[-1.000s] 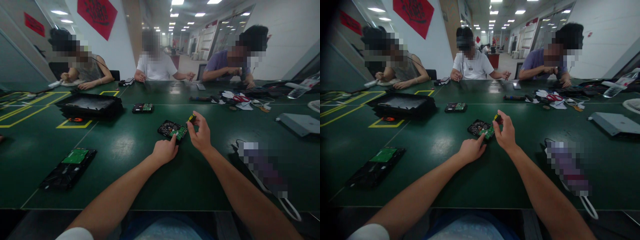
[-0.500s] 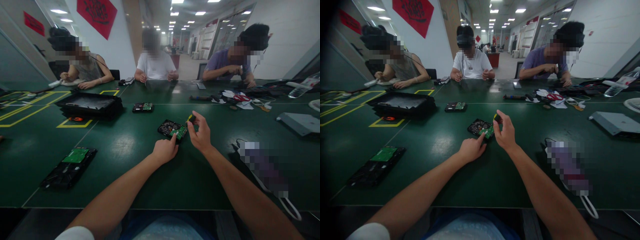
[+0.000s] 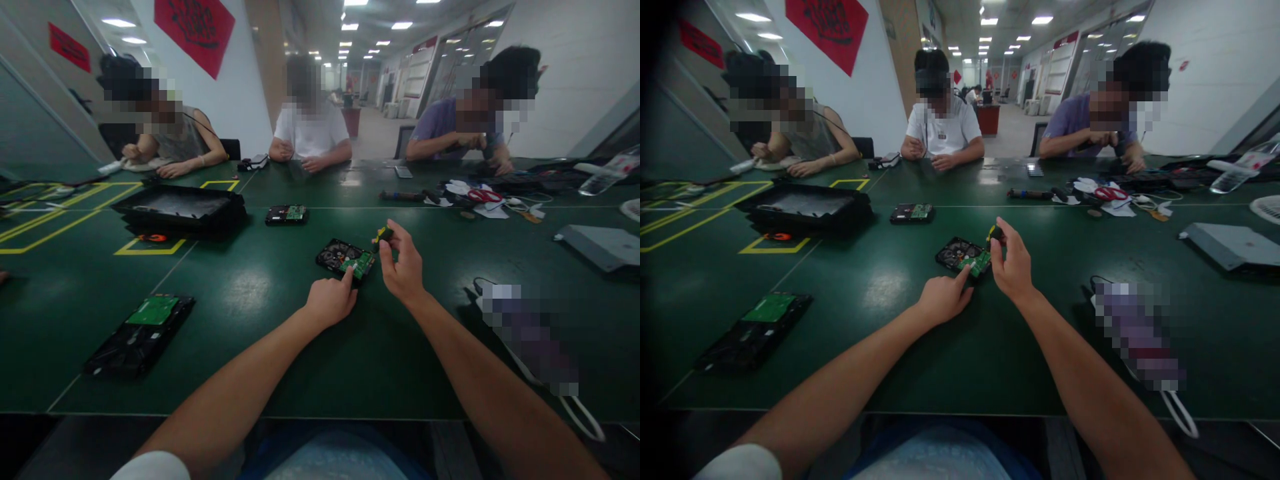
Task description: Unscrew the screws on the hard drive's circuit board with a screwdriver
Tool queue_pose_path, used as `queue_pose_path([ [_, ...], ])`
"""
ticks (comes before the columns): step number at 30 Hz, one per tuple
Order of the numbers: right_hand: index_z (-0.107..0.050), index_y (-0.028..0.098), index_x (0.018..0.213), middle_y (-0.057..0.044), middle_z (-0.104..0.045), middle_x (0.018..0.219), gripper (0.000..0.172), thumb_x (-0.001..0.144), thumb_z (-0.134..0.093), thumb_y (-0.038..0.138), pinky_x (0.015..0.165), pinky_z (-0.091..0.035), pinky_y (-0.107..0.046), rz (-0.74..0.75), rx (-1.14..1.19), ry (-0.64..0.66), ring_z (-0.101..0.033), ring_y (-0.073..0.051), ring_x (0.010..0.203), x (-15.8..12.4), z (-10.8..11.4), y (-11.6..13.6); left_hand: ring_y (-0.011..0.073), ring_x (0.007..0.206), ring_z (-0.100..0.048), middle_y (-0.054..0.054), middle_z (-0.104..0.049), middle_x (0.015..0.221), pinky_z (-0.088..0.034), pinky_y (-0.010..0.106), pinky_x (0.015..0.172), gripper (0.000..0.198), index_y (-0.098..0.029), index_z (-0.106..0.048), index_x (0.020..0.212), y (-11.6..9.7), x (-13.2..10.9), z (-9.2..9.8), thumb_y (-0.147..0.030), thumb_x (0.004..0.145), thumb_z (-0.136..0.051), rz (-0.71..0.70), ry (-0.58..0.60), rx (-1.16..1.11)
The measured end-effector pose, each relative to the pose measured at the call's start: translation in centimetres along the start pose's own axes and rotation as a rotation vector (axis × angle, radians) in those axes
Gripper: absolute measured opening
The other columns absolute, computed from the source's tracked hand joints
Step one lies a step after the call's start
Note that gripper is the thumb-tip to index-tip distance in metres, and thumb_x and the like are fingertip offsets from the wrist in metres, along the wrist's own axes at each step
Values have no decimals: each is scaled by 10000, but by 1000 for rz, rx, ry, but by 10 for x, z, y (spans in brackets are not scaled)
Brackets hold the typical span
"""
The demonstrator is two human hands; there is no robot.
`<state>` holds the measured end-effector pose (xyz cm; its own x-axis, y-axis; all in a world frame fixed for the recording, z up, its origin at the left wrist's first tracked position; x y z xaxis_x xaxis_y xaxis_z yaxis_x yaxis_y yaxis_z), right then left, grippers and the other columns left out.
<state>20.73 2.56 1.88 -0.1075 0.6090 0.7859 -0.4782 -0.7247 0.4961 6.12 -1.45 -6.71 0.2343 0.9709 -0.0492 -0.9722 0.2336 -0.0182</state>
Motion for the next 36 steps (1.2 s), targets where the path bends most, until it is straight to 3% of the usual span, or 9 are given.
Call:
queue_pose_path([
  [7, -467, 309, 1477, -101, -639, 1289, 520, 982, -597, 401, 907, -613, -489, 40, -69, -20, -690, -246, 956, 2, 4, 5, 319, 887, -739, 160, -752, 1016, -557, 432, 781, 654, -152, -288, 1593, 1, -1, 0, -457, 1020, -367, -6, -10, -7],
  [13, -380, 319, 1528, -99, -624, 1363, 561, 1000, -560, 383, 931, -611, -477, -6, 12, 14, -710, -243, 1013, -1, -3, -1, 317, 859, -739, 152, -754, 988, -556, 428, 765, 648, -153, -304, 1586, 0, -1, 1, -456, 1018, -374, -10, -23, -7],
  [20, -440, 310, 1492, -96, -632, 1342, 569, 963, -631, 401, 906, -622, -461, 20, -46, -25, -712, -236, 956, -1, 1, 1, 331, 843, -738, 153, -756, 974, -558, 443, 748, 646, -145, -317, 1580, 0, -1, 0, -460, 1017, -368, -14, -44, -7],
  [26, -374, 299, 1543, -94, -666, 1308, 547, 1024, -520, 387, 958, -609, -458, -26, 10, 24, -731, -231, 1001, -2, -4, -4, 322, 850, -742, 145, -758, 976, -558, 436, 755, 643, -155, -315, 1577, 1, 1, -3, -465, 1017, -372, -16, -38, -4],
  [36, -449, 306, 1463, -85, -690, 1251, 536, 967, -630, 398, 884, -633, -445, -10, -6, -48, -727, -226, 944, -1, 3, -6, 330, 871, -739, 154, -758, 999, -556, 432, 751, 646, -146, -312, 1578, 0, 0, -2, -461, 1017, -365, -12, -23, -11],
])
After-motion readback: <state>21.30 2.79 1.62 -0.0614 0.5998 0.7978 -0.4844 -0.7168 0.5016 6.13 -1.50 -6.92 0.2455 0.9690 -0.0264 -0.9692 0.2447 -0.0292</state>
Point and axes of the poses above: each hand's wrist, its own x-axis towards the middle knuckle, its own z-axis out of the back of the hand, y = z × x, the point moved 10 cm from there along x, towards the middle knuckle
